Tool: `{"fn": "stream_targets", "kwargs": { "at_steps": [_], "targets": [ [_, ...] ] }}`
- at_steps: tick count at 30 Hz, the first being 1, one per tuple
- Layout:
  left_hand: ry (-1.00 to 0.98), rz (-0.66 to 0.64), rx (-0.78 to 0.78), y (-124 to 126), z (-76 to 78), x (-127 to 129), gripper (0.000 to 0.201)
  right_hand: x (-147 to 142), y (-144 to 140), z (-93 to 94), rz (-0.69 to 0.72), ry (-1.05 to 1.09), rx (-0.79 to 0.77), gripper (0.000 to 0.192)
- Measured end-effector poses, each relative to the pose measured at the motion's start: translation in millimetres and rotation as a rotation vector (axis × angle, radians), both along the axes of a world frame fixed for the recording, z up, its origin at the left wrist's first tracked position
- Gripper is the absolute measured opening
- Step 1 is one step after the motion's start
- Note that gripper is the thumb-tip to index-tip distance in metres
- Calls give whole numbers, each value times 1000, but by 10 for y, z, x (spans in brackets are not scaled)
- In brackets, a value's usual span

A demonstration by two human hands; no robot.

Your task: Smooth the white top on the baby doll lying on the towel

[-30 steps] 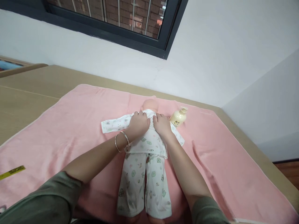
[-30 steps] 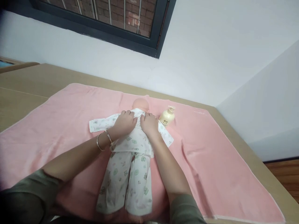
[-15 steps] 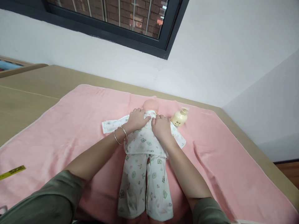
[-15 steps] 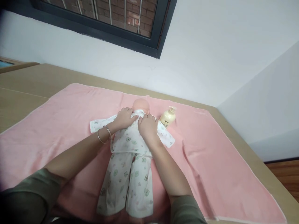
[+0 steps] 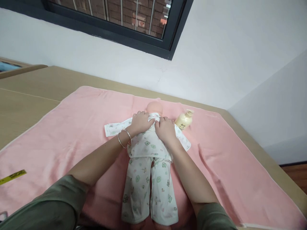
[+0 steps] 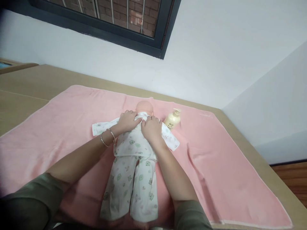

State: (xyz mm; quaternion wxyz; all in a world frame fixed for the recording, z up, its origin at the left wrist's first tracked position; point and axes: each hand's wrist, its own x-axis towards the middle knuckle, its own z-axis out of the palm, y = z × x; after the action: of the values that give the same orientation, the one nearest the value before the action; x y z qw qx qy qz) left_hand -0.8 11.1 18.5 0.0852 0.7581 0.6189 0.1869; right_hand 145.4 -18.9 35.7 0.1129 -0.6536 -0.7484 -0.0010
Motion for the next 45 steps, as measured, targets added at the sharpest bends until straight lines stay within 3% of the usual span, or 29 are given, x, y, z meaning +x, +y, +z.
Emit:
{"fn": "stream_targets", "kwargs": {
  "at_steps": [8,14,22,32,37,42,45],
  "targets": [
    [9,10,5,-47,0,29,48,83,69,-21,74,48,-22,40],
    [40,20,41,-75,-8,48,48,-34,-46,-8,-13,-84,53,39],
    [104,25,87,-170,-12,110,45,10,-4,8,9,-55,22,37],
    [377,-178,160,-527,123,235,34,99,108,-7,32,64,-2,35],
    [257,-150,187,-373,44,165,36,71,92,-10,33,75,-22,36],
    [21,-90,76,-55,-66,-7,39,-69,-56,-14,44,-27,4,41],
    [39,-111,87,-16,-107,-23,40,-64,-56,-21,37,-18,5,42]
  ]
}}
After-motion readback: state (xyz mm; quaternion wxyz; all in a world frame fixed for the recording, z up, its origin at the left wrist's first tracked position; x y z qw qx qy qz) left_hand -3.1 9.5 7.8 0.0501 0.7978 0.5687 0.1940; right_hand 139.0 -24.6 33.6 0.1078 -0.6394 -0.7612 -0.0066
